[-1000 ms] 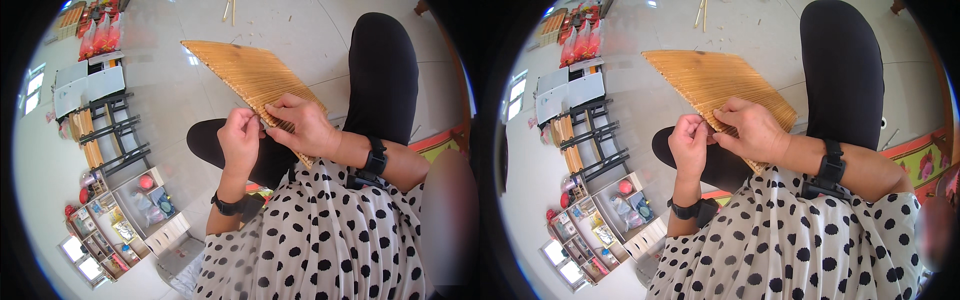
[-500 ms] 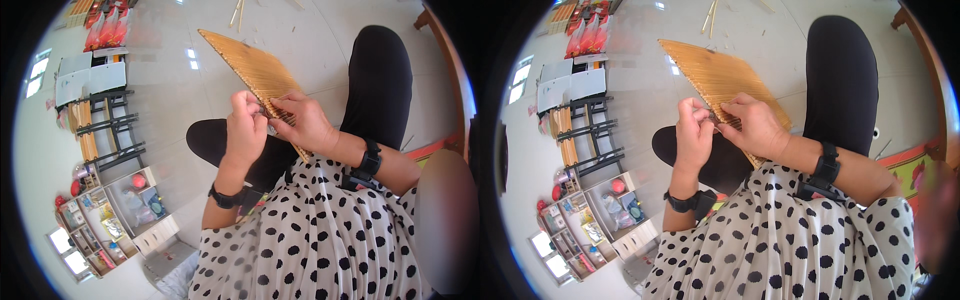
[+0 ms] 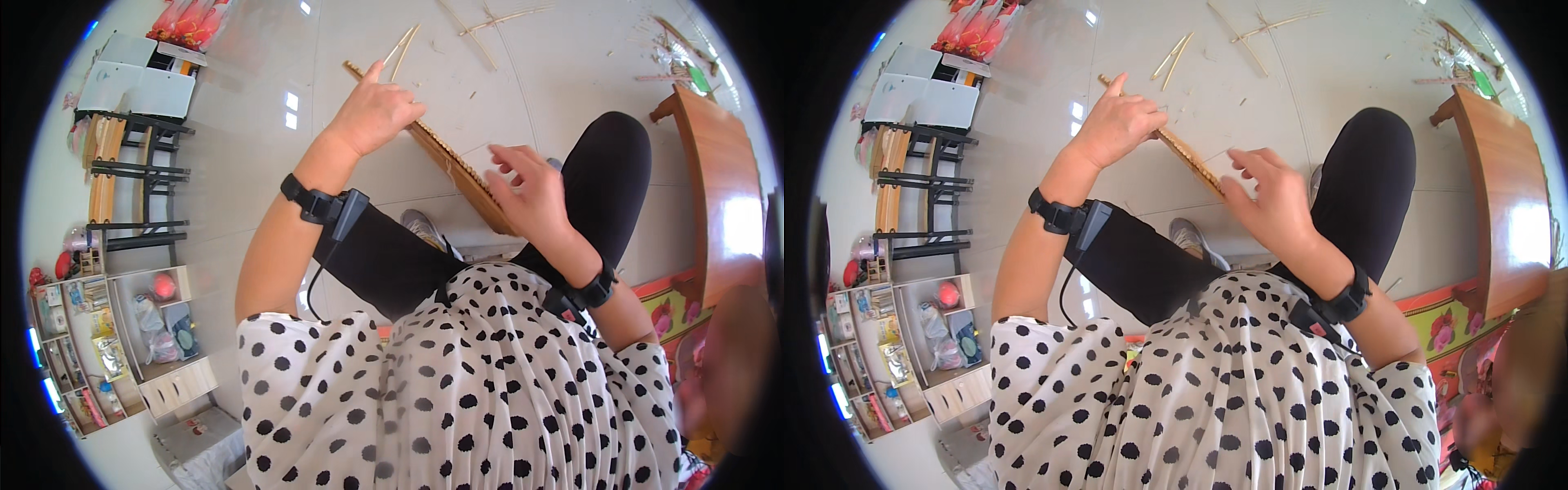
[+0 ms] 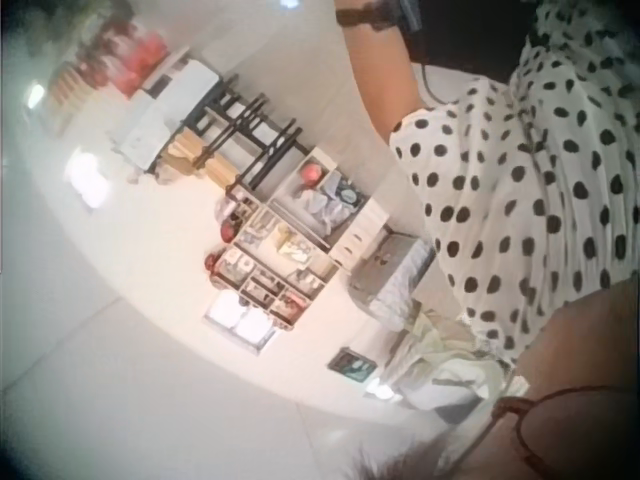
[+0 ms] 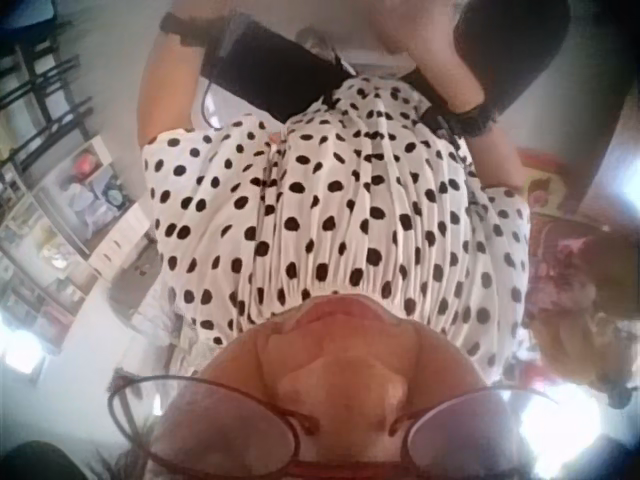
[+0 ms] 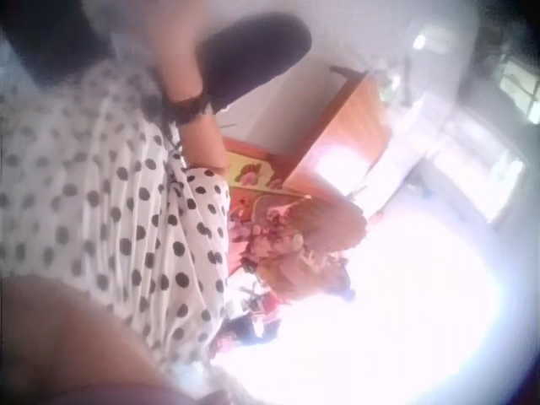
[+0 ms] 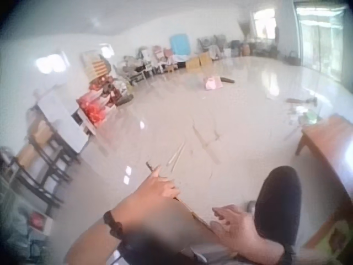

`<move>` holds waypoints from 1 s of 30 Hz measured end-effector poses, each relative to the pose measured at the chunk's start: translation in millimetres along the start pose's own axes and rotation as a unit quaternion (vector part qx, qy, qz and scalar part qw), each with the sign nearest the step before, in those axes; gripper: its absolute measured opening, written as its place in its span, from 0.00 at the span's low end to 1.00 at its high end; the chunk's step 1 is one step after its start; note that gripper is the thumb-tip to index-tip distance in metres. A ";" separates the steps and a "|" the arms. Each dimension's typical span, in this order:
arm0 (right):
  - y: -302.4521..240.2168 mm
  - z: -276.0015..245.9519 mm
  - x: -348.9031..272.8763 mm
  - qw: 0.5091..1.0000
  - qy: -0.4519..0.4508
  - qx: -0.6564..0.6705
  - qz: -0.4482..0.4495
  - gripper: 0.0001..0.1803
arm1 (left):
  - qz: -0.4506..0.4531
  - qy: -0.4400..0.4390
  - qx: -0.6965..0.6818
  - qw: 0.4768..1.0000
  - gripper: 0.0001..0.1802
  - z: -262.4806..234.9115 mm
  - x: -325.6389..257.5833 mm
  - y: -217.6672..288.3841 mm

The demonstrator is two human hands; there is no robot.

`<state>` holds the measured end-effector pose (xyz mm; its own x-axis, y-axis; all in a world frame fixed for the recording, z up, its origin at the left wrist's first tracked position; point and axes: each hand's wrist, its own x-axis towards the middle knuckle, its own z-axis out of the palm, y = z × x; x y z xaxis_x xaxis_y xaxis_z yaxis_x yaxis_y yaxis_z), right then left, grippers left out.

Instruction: The person sits on the floor and weaves a thin white string through the edge of a rectangular bamboo mat. They repeatedly pass the string through the bamboo slats and pull it tight to secure the edge.

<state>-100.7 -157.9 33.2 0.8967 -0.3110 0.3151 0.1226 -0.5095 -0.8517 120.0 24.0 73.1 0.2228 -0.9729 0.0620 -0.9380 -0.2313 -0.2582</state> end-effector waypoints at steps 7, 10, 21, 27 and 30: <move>-37.3 -28.9 -0.1 0.999 -0.034 -0.011 -0.041 0.08 | -0.085 0.041 -0.025 0.995 0.11 -9.2 -8.0 -6.9; -5.8 -10.4 28.9 0.979 -0.041 0.062 0.192 0.19 | -0.122 0.099 -0.034 0.987 0.12 -6.9 -14.3 19.3; 72.4 -15.9 88.6 0.944 0.144 -0.143 0.260 0.26 | -0.213 0.225 -0.218 0.925 0.11 36.6 26.8 178.7; 60.1 -32.6 65.1 0.962 0.083 -0.121 0.229 0.24 | -0.236 0.299 -0.499 0.778 0.09 41.5 35.1 167.8; 59.2 -30.7 56.1 0.970 0.083 -0.127 0.191 0.23 | -0.241 0.339 -0.554 0.722 0.08 44.6 51.0 161.1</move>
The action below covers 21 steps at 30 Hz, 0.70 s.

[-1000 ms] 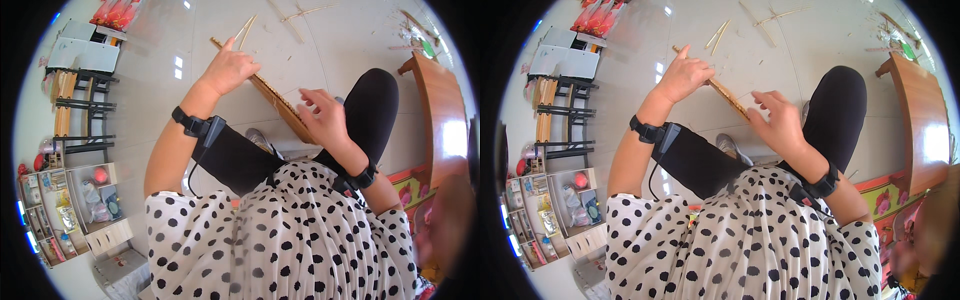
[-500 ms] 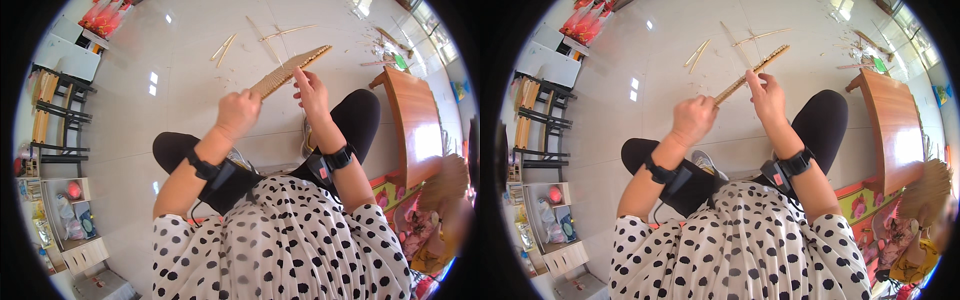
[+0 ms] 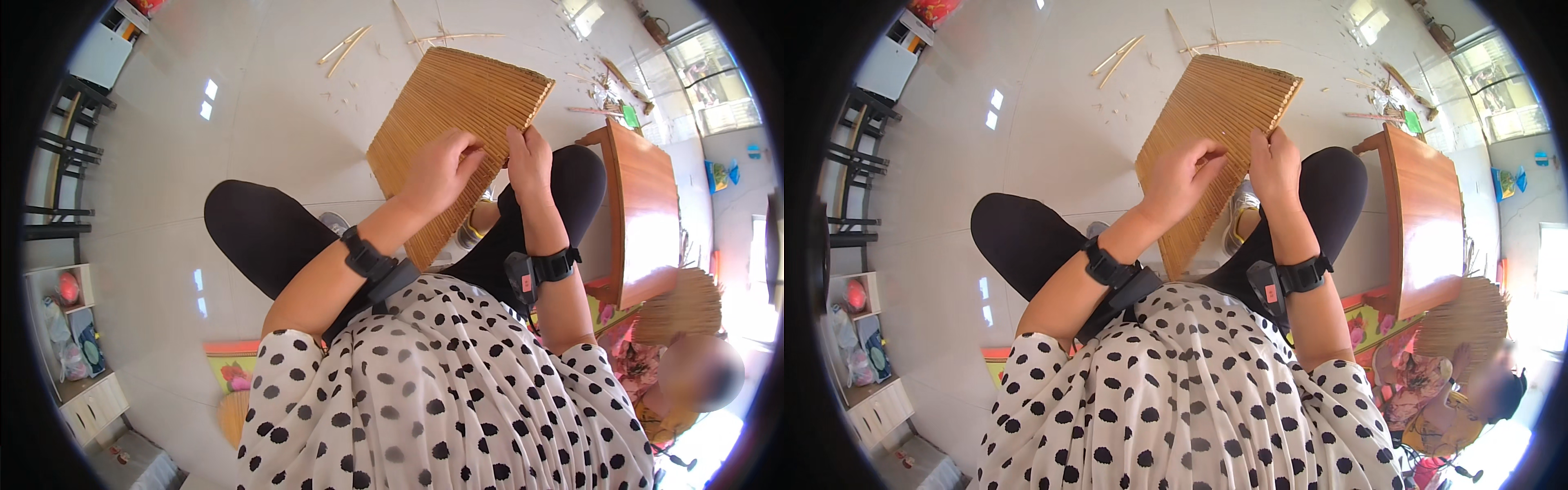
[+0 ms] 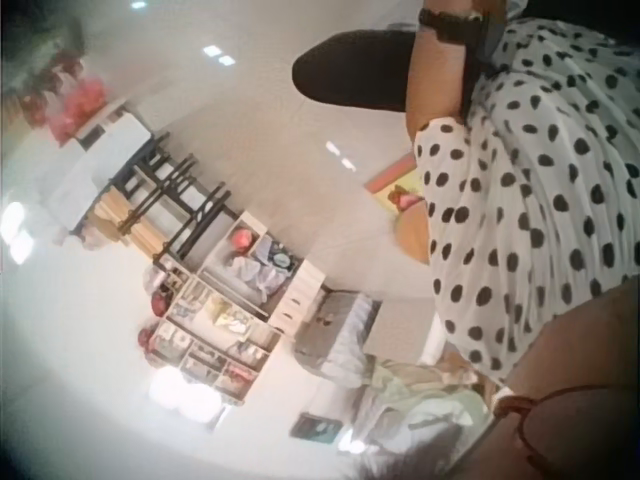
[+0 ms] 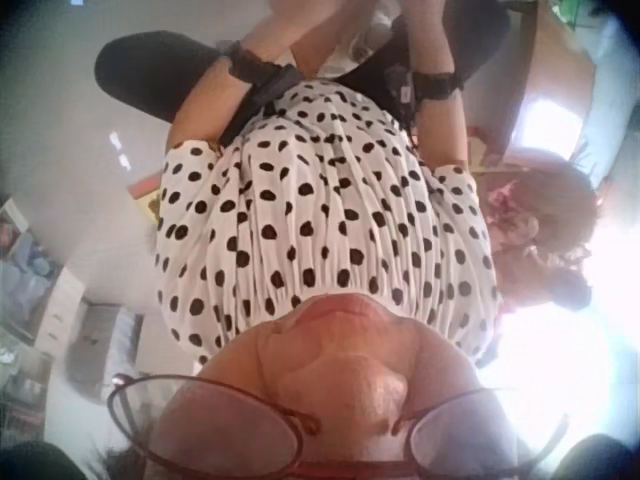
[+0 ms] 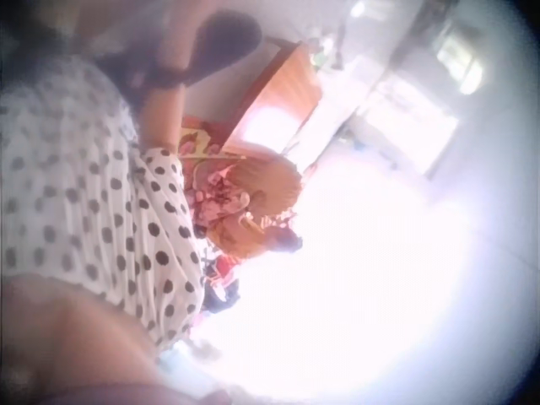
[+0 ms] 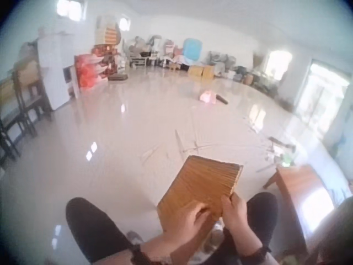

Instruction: The person sits on the floor and weaves a thin white string through the edge of a rectangular bamboo mat. They repeatedly pass the string through the bamboo slats and pull it tight to secure the edge.

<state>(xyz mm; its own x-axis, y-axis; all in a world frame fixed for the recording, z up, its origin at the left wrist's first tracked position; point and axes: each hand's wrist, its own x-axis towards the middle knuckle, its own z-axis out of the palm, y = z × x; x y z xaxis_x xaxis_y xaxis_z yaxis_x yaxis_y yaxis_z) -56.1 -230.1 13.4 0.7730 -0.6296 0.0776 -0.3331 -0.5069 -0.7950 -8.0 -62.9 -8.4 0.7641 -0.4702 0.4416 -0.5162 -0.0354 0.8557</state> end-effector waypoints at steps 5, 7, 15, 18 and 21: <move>-15.3 -0.7 -14.4 1.000 0.005 -0.010 -0.029 0.21 | -0.025 0.002 -0.077 0.997 0.05 15.1 5.8 0.5; -16.4 -4.2 -15.8 0.999 -0.024 -0.019 -0.018 0.19 | -0.032 0.018 -0.107 0.994 0.05 17.1 6.6 -0.2; -25.0 -9.9 -25.6 0.993 -0.063 -0.033 -0.092 0.17 | 0.061 0.041 -0.083 0.994 0.03 14.5 6.9 -6.3; -35.3 -10.5 -30.7 0.990 -0.057 -0.095 -0.090 0.17 | 0.058 0.046 -0.064 0.995 0.04 15.3 4.7 -1.1; -36.6 -6.2 -31.7 0.981 -0.043 -0.150 -0.117 0.17 | 0.079 0.085 -0.061 0.991 0.04 18.4 2.4 -0.5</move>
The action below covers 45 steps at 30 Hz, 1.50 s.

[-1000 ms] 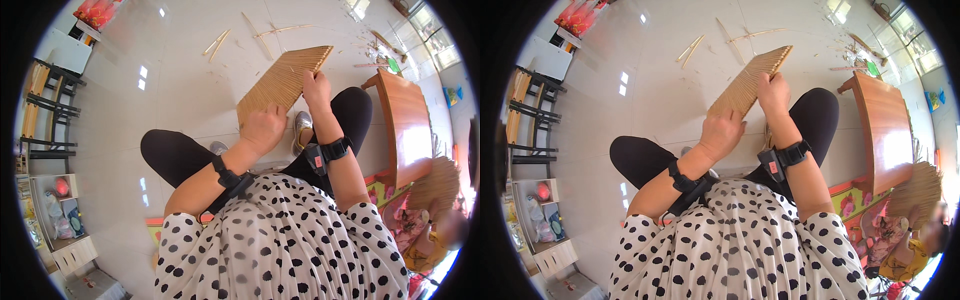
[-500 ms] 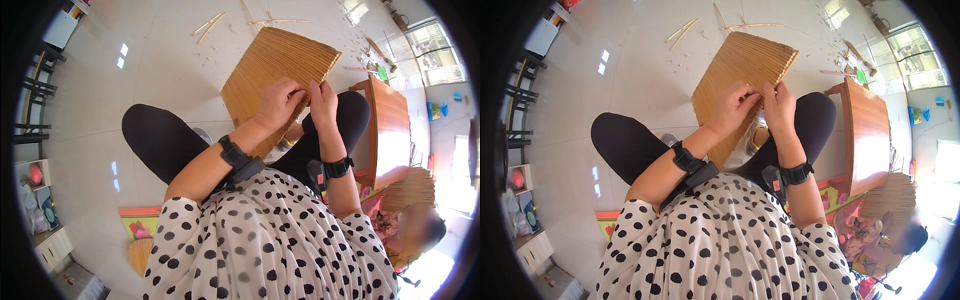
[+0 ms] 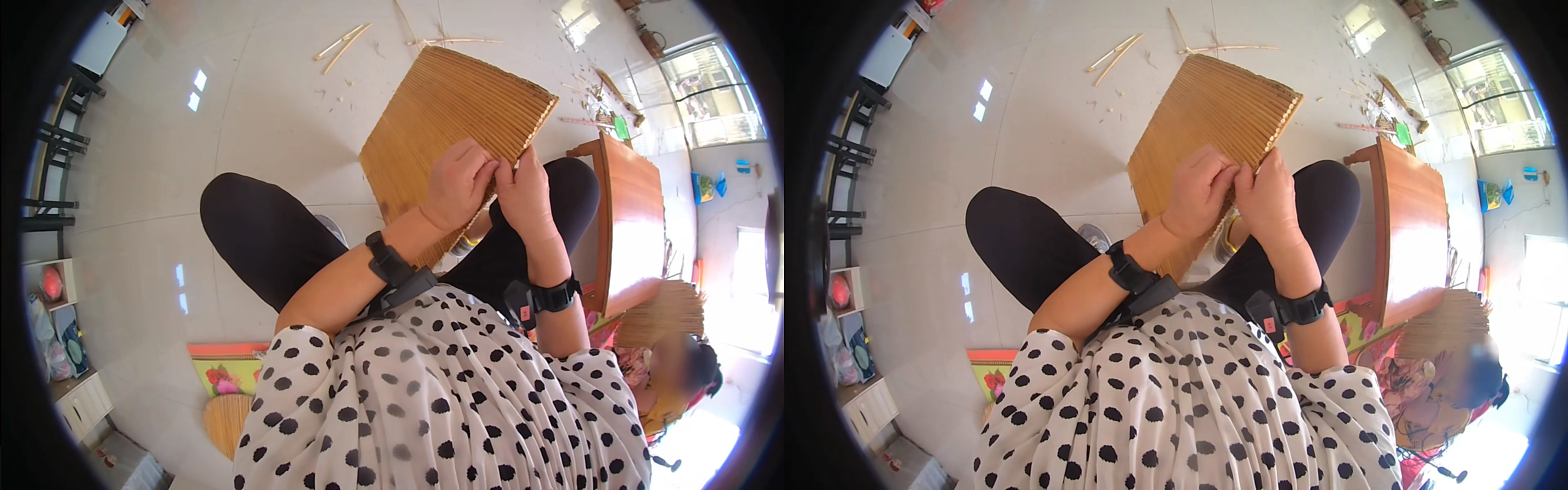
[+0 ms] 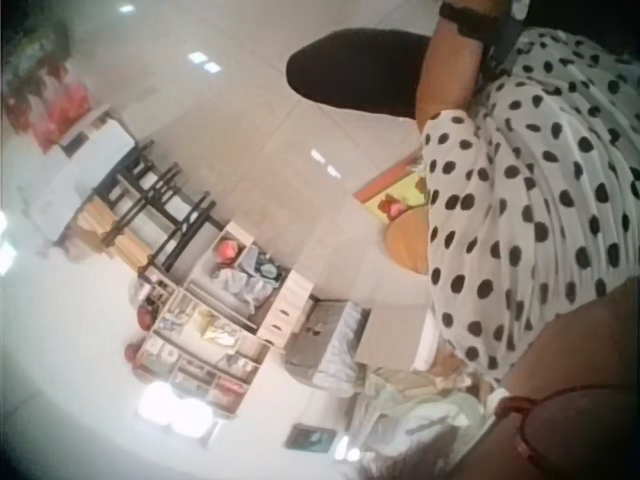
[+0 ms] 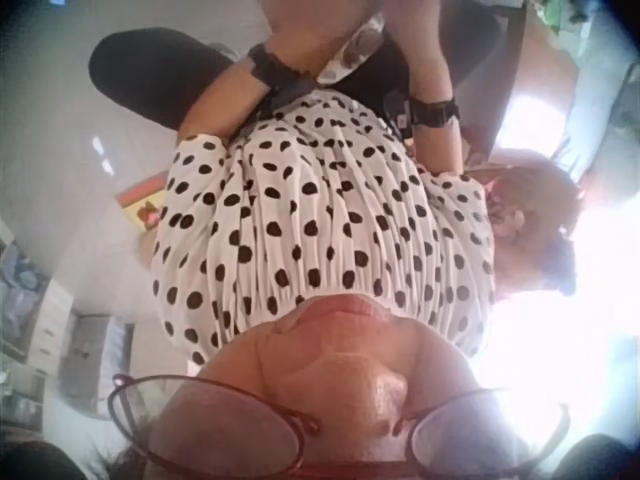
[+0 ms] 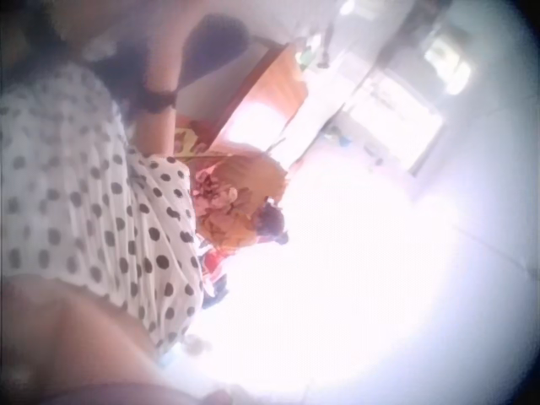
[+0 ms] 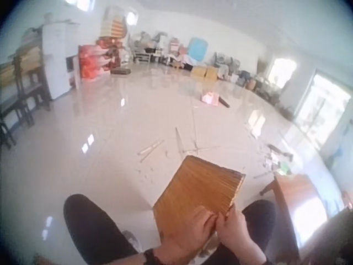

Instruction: The person sits on the floor and weaves a thin white string through the edge of a rectangular bamboo mat. They repeatedly pass the string through the bamboo slats and pull it tight to secure the edge.

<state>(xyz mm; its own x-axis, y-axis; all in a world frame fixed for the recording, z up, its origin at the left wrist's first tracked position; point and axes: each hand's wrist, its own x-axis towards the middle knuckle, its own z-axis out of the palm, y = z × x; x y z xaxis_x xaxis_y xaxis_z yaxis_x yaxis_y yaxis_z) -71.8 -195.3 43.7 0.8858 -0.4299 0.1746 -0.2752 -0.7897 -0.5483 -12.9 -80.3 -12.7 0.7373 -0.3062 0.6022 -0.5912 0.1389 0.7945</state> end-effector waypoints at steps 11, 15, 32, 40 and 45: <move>10.2 6.7 2.6 0.999 0.034 -0.020 0.023 0.15 | -0.134 0.065 -0.200 0.968 0.09 -70.1 33.0 10.0; 16.2 5.4 6.0 0.999 -0.016 -0.005 0.037 0.15 | -0.259 0.040 -0.484 0.835 0.10 -89.2 47.8 22.3; -0.7 -4.2 4.5 0.998 -0.012 0.055 0.014 0.16 | -0.156 -0.130 0.061 0.977 0.11 -41.4 0.8 18.9; -8.2 -7.6 3.3 0.999 -0.010 0.038 -0.005 0.15 | -0.398 -0.233 -0.202 0.864 0.09 -59.1 17.8 10.9; -12.7 -5.7 4.0 0.998 -0.014 0.046 -0.051 0.14 | -0.427 -0.217 -0.391 0.786 0.08 -74.9 7.2 5.6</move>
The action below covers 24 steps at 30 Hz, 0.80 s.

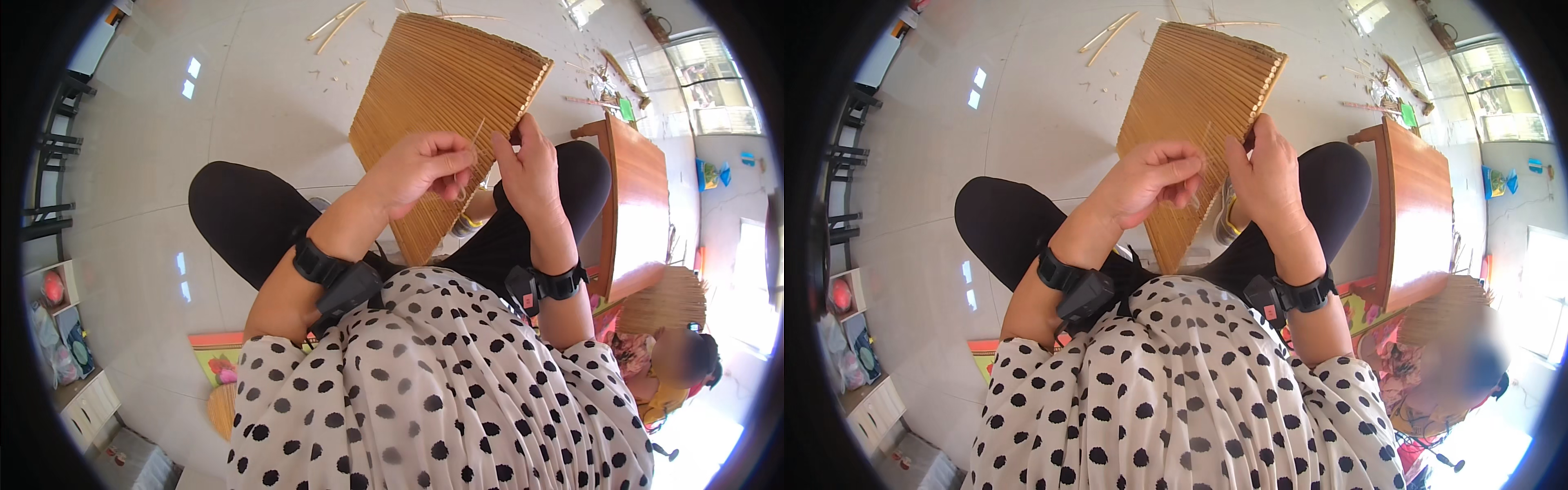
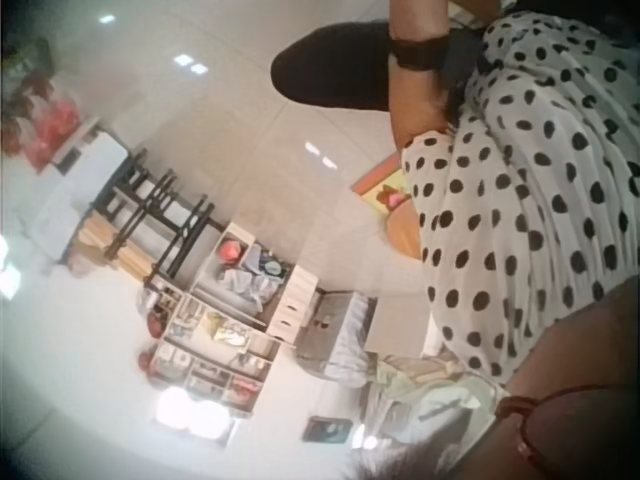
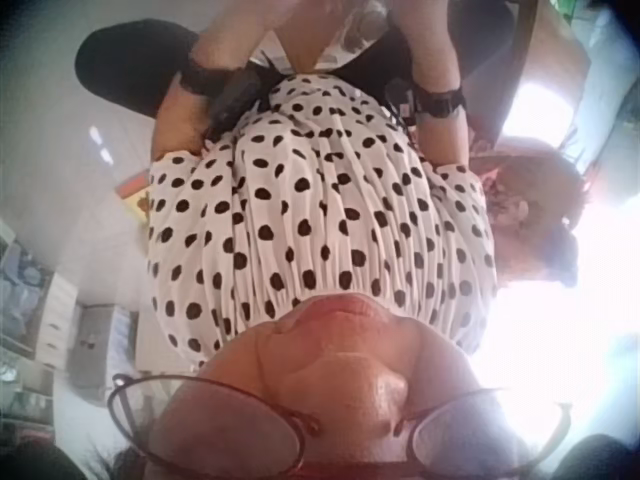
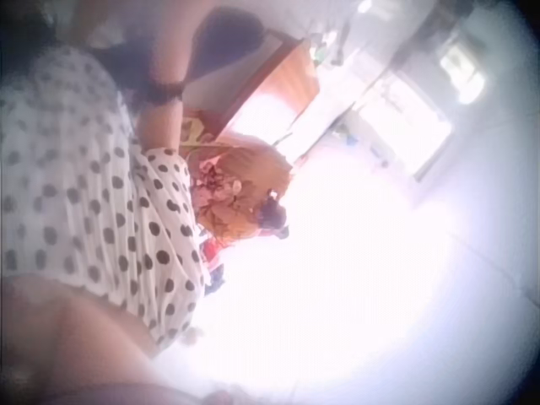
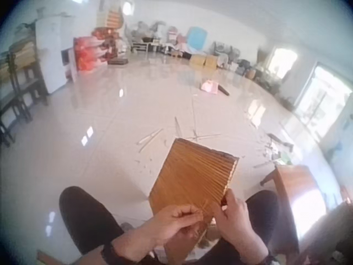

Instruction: The person sits on the floor and weaves a thin white string through the edge of a rectangular bamboo mat. They repeatedly pass the string through the bamboo slats and pull it tight to secure the edge.

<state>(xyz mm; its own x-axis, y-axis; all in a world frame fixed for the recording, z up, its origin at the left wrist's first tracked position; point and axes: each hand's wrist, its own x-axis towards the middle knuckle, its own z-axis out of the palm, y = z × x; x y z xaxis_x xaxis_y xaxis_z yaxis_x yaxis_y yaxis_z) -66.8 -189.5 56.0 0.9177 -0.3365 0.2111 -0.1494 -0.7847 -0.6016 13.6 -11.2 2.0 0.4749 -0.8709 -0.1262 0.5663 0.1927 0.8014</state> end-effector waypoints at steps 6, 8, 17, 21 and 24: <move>-20.3 2.0 -1.3 0.999 -0.021 0.018 0.034 0.17 | 0.095 0.067 -0.019 0.993 0.09 12.3 7.4 1.1; -30.5 5.3 -3.4 0.997 -0.035 0.055 0.043 0.17 | 0.109 0.058 -0.081 0.989 0.09 7.9 9.2 -5.5; -7.3 6.0 -9.5 0.991 -0.049 0.119 0.031 0.20 | 0.114 0.040 -0.222 0.968 0.07 5.2 28.0 -24.1; -4.8 6.2 -11.2 0.990 -0.045 0.130 0.029 0.20 | 0.107 0.027 -0.257 0.960 0.07 3.9 30.5 -27.9; -1.9 11.1 -13.0 0.986 -0.038 0.157 0.041 0.21 | 0.106 0.028 -0.269 0.957 0.06 2.6 28.6 -28.1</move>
<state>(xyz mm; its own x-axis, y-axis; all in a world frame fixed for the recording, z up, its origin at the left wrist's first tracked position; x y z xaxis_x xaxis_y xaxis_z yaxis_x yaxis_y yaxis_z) -74.4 -177.9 45.9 0.9343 -0.3423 0.1000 -0.1143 -0.5531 -0.8252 9.4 -42.6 -22.6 0.6442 -0.7640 -0.0369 0.7110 0.5803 0.3971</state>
